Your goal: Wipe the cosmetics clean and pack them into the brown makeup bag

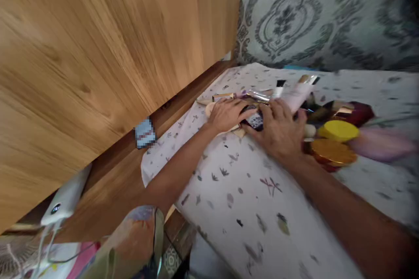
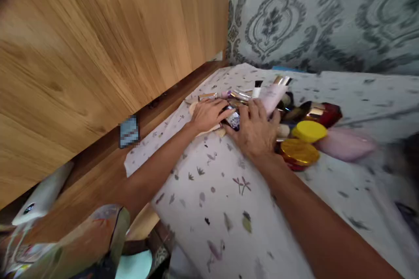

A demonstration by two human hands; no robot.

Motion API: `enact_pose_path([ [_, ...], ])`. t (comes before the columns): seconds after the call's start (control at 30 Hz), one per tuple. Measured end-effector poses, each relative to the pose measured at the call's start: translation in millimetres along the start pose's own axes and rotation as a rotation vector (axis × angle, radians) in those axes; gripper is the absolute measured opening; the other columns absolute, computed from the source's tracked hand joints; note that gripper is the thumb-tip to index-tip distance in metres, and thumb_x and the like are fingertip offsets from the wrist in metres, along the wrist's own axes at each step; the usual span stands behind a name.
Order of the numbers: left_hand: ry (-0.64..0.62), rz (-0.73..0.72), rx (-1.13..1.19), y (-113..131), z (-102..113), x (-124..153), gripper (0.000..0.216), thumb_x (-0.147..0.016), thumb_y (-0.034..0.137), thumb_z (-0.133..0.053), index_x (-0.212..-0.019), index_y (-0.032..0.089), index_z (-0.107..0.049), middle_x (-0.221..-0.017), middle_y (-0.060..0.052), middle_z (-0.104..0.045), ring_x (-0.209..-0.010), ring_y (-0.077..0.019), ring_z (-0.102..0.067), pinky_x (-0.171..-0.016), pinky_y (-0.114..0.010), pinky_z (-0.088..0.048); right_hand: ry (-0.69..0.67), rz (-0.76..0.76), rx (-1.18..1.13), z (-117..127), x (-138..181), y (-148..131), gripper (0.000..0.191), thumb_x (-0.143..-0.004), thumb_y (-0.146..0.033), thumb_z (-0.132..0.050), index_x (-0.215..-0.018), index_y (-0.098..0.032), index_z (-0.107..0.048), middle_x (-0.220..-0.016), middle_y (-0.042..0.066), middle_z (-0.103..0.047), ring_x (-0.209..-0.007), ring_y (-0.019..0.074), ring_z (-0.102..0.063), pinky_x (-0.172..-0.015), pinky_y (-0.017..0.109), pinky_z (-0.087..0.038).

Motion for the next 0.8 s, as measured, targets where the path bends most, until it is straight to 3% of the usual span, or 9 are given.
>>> enact_pose_path([
  [0.17, 0.030, -0.016, 0.009, -1.0, -3.5, 0.0, 0.047, -0.105, 0.052, -0.038, -0.119, 0.021, -0.070, -0.117, -0.008, -0.076, -0.113, -0.0237, -0.067, -0.100, -0.038, -0.044, 0.013, -0.003, -0.013, -0.3, 1.1, 1.4, 0.057, -0.097, -0.052, -0.042, -0.141, -0.016, -0.050, -0.146, 0.025, -0.054, -0.139, 0.0400, -0.042, -0.107, 0.065, -0.026],
  [0.8, 0.084, -0.032, 0.050, -4.5, -8.1, 0.7, 0.048, -0.106, 0.051, -0.035, -0.111, 0.020, -0.071, -0.113, -0.008, -0.076, -0.111, -0.0240, -0.067, -0.100, -0.039, -0.043, -0.008, -0.017, -0.012, -0.9, 1.7, 0.4, 0.059, -0.095, -0.045, -0.046, -0.146, -0.014, -0.046, -0.146, 0.025, -0.052, -0.137, 0.0421, -0.043, -0.107, 0.065, -0.025],
])
Point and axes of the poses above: each hand's wrist, its own x-axis away from the middle knuckle, its own z-axis out of the back of the hand, y = z × x, the point moved 3 cm from there along -x, towards the middle knuckle
